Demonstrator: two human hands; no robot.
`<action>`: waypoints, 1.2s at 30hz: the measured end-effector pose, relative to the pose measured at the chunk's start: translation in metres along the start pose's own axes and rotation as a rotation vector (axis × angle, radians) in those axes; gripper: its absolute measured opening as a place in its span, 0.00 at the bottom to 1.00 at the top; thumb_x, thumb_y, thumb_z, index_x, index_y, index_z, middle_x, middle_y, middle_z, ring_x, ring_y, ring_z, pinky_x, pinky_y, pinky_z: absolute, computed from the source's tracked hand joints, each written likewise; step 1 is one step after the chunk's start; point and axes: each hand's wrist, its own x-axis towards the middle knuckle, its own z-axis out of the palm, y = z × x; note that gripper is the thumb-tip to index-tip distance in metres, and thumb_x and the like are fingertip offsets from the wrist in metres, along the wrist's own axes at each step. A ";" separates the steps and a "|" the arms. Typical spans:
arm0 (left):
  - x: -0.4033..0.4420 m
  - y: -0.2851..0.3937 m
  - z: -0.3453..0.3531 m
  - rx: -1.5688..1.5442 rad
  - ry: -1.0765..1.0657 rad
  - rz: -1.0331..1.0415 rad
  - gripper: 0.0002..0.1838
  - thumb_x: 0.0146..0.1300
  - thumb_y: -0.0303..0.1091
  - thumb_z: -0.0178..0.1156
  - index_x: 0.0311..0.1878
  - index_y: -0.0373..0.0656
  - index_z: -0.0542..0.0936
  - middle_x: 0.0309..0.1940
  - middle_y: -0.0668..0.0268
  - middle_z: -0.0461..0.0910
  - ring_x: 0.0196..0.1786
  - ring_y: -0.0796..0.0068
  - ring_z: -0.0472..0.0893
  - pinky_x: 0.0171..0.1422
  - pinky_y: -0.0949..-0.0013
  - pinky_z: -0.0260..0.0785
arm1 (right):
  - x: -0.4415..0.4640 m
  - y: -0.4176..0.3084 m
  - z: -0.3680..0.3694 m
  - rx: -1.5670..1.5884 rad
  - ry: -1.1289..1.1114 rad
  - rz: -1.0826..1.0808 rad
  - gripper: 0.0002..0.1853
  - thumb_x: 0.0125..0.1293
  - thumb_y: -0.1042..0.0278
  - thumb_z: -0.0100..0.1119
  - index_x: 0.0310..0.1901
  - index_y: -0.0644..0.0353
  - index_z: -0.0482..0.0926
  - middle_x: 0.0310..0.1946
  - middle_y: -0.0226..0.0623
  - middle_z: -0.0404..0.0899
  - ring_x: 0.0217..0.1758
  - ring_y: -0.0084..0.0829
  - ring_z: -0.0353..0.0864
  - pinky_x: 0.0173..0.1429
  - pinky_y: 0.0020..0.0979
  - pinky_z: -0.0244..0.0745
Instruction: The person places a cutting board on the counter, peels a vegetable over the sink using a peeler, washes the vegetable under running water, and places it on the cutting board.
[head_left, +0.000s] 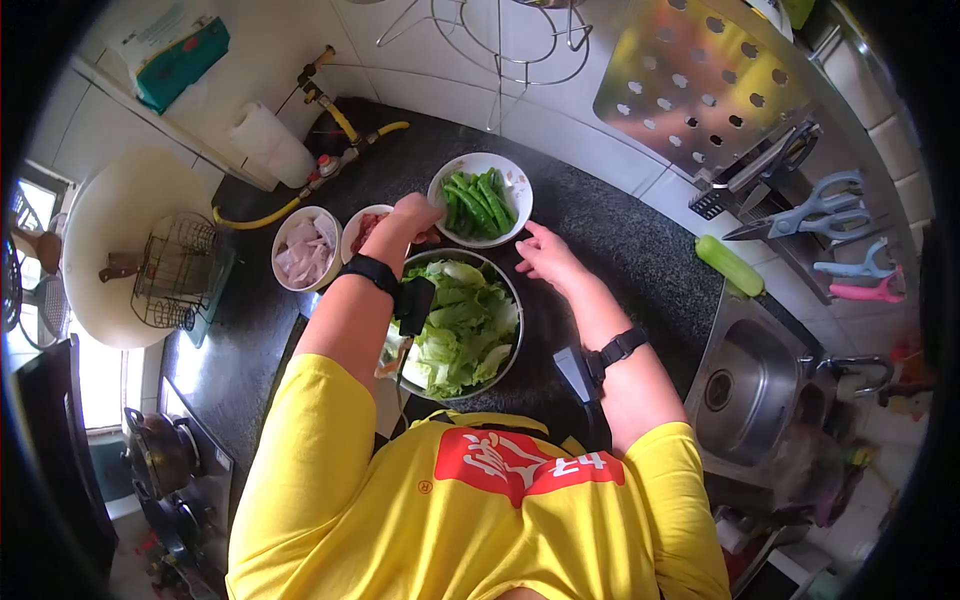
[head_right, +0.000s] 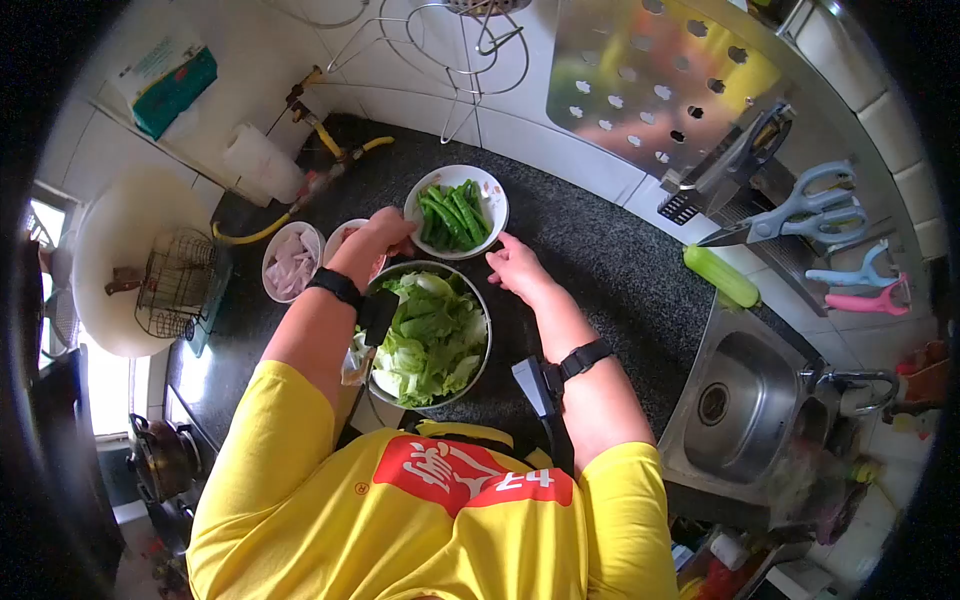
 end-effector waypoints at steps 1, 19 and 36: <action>0.001 0.001 -0.002 0.015 -0.043 -0.011 0.13 0.57 0.35 0.52 0.32 0.34 0.79 0.18 0.62 0.80 0.16 0.75 0.78 0.16 0.73 0.68 | -0.002 -0.004 0.000 0.041 -0.012 0.006 0.28 0.64 0.68 0.50 0.66 0.55 0.55 0.43 0.35 0.71 0.34 0.25 0.77 0.36 0.26 0.73; 0.003 0.005 0.010 -0.821 -0.028 0.097 0.17 0.53 0.19 0.51 0.48 0.36 0.65 0.40 0.54 0.73 0.39 0.56 0.79 0.38 0.53 0.78 | -0.002 0.006 -0.007 0.572 -0.056 0.050 0.26 0.65 0.67 0.50 0.64 0.53 0.58 0.44 0.33 0.70 0.37 0.26 0.76 0.43 0.30 0.72; -0.096 0.051 0.108 -0.696 -0.412 0.350 0.16 0.59 0.29 0.55 0.48 0.33 0.66 0.39 0.57 0.76 0.40 0.68 0.80 0.39 0.71 0.77 | -0.124 0.042 -0.051 0.665 0.416 -0.025 0.29 0.65 0.73 0.44 0.64 0.47 0.44 0.42 0.52 0.73 0.31 0.38 0.80 0.34 0.37 0.80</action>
